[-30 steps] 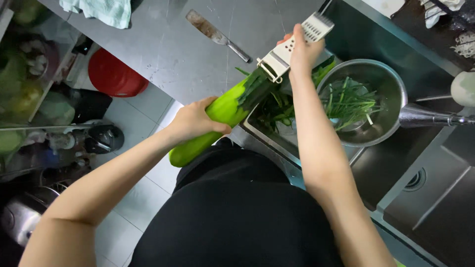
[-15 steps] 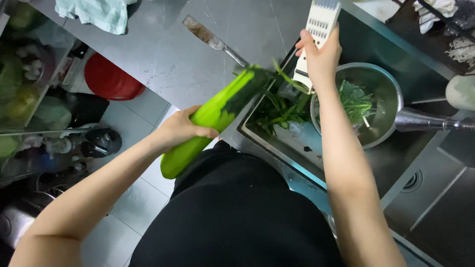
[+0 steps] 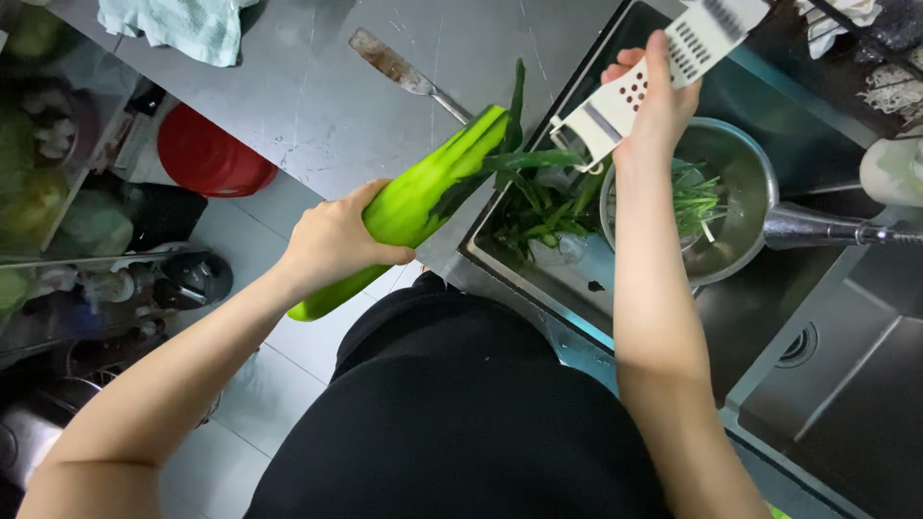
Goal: The recorder peels and prepares a cucumber in a kitchen sink.
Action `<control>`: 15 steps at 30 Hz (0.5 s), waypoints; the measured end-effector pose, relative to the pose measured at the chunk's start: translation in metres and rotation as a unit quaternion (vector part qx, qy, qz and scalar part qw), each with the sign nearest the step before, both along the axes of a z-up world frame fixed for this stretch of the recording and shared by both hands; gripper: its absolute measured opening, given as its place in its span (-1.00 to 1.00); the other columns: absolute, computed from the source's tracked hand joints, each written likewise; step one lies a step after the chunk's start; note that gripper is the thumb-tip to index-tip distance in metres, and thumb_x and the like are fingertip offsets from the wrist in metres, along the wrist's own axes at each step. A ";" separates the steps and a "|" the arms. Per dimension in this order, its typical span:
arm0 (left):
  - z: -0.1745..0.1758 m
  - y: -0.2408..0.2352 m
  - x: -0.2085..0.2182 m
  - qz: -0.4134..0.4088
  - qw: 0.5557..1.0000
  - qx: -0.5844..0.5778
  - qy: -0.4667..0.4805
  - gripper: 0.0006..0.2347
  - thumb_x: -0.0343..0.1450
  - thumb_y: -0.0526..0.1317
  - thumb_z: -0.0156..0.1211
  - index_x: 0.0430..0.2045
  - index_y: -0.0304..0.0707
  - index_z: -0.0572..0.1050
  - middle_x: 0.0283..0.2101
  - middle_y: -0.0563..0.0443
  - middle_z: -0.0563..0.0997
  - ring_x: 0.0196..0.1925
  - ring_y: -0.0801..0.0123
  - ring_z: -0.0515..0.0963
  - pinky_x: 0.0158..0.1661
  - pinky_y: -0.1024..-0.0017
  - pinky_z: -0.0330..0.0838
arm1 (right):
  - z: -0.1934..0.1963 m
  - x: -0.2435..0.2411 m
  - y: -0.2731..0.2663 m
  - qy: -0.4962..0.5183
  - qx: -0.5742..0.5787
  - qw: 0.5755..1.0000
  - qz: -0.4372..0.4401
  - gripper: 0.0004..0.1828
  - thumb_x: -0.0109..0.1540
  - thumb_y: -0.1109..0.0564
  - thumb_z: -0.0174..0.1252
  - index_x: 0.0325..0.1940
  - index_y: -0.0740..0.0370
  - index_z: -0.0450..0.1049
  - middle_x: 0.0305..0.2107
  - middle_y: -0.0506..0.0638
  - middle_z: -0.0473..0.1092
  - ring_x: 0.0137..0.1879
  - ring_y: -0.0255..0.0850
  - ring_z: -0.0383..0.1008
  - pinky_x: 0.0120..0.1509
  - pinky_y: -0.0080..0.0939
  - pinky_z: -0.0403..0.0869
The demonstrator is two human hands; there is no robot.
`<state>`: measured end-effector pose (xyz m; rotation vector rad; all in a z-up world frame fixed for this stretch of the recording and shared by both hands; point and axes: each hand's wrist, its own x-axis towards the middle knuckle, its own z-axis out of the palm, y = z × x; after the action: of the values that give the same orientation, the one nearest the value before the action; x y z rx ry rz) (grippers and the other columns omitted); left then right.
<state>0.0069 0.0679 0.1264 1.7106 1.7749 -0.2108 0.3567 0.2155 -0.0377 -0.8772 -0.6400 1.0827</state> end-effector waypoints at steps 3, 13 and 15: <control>0.000 -0.003 0.000 -0.004 1.000 0.012 0.000 -0.15 0.03 0.20 0.40 0.30 0.04 0.33 -0.14 -0.17 0.69 -0.12 0.04 0.70 -0.04 0.20 0.55 | -0.003 0.000 -0.006 -0.001 -0.028 0.999 -0.024 -0.64 0.42 0.16 0.24 0.12 0.36 0.22 -0.34 0.16 0.51 -0.31 -0.11 0.59 -0.21 -0.08 0.64; 0.011 -0.009 0.005 -0.031 0.997 0.061 0.028 -0.19 0.08 0.08 0.37 0.32 0.00 0.30 -0.02 -0.16 0.64 -0.14 0.02 0.70 -0.13 0.19 0.58 | -0.001 -0.018 -0.031 -0.177 0.116 0.975 0.063 -0.62 0.55 0.16 0.18 0.29 0.37 0.17 -0.12 0.17 0.53 -0.08 -0.14 0.61 0.09 -0.18 0.62; 0.013 -0.009 0.004 -0.027 0.997 0.069 0.035 -0.18 0.08 0.07 0.38 0.32 0.01 0.30 -0.04 -0.16 0.64 -0.14 0.01 0.69 -0.12 0.17 0.57 | 0.019 -0.026 -0.034 -0.163 0.113 0.979 0.054 -0.60 0.53 0.13 0.19 0.28 0.37 0.18 -0.16 0.17 0.53 -0.12 -0.14 0.61 0.06 -0.19 0.61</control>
<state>0.0114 0.0587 0.1394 1.8714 1.8311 -0.1770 0.3304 0.1820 -0.0185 -0.8361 -1.0737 0.9454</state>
